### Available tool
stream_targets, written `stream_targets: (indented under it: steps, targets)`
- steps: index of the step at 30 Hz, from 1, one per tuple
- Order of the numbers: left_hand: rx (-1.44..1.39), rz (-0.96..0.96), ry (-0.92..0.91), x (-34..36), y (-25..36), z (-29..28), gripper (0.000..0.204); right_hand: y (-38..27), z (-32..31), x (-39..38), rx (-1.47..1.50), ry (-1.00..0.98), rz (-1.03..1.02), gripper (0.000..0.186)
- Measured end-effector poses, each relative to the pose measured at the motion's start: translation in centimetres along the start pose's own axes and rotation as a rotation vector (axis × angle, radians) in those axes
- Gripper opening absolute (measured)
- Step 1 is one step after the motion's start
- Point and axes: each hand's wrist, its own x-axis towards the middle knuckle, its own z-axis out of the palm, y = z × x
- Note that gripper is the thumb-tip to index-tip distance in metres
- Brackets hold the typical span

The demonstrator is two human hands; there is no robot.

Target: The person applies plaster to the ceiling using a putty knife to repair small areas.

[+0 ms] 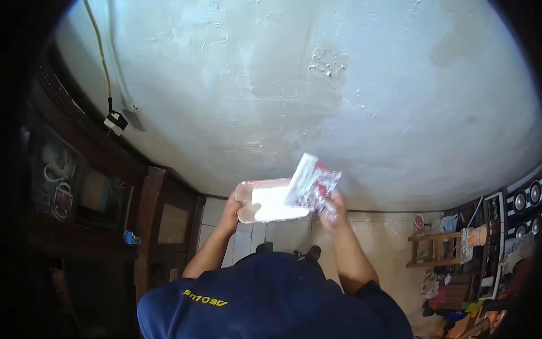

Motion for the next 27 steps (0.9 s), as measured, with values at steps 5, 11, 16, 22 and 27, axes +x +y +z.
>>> stream_targets:
  steps: [5,11,16,22,27]
  targets:
    - [-0.118,-0.114,0.126,0.2,3.0,-1.0,0.055,-7.1,7.1,2.4,-0.640,-0.036,-0.412,0.023]
    - [-0.189,-0.018,0.069,2.1,3.9,-0.3,0.054,-14.7,18.0,4.4,-1.785,-0.102,-1.409,0.027]
    - [-0.249,-0.089,0.055,2.0,3.0,-0.2,0.053,-14.4,19.8,5.8,-2.359,-0.057,-1.426,0.027]
    - [-0.146,-0.172,-0.008,2.3,0.5,-2.3,0.058,-14.3,20.2,6.6,-2.423,-0.101,-1.453,0.028]
    - [-0.122,-0.182,-0.054,2.0,-0.5,-2.6,0.057,-14.0,20.2,7.1,-2.467,-0.100,-1.442,0.028]
